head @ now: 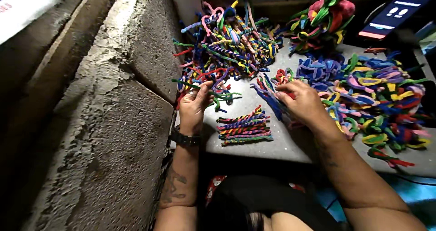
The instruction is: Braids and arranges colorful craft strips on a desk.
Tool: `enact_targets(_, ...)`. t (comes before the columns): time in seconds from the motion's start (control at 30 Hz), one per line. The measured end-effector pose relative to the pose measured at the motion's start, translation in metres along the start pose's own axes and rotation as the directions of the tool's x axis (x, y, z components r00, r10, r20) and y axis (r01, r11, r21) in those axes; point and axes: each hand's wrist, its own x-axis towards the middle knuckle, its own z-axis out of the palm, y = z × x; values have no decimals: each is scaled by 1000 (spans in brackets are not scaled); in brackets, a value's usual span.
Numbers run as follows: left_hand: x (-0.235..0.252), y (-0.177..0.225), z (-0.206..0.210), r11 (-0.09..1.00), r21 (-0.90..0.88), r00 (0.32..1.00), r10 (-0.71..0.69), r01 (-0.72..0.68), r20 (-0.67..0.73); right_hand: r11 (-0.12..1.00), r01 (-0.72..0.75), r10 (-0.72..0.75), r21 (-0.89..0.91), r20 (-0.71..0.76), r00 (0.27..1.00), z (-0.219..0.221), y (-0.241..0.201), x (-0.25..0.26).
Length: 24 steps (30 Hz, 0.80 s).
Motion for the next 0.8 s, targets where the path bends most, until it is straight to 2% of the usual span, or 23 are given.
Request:
enact_targets(0.1,-4,1,3,999,-1,999,36,-36,-2,968,169,-162,183,-51,985,10,-27,9)
enact_targets(0.2,-16,0,2,998,-14,993,70,-69,99,901,260,-264,348,-38,964,28,-59,11)
enact_targets(0.33,-32,-6,13,997,-80,982,11,4,188,835,477,-451,274,-157,879,53,-72,-1)
enact_targets(0.4,-34,-7,11,997,-73,988,-4,15,156,834,472,-439,286,-174,881,57,-67,-13)
enact_targets(0.47,-33,-8,7,999,-36,993,19,-15,113,849,365,-343,382,-127,931,53,-64,-26)
enact_targets(0.53,-35,-9,8,999,7,991,42,-43,124,870,298,-286,393,-90,954,49,-66,-35)
enact_targets(0.6,-40,-11,17,999,-13,985,37,-35,169,892,307,-303,332,-66,951,46,-68,-40)
enact_targets(0.7,-45,-15,25,998,-61,976,19,-5,217,887,399,-380,234,-124,917,51,-65,-45)
enact_targets(0.8,-47,-16,23,996,-81,978,-17,34,208,881,387,-369,271,-116,922,51,-61,-49)
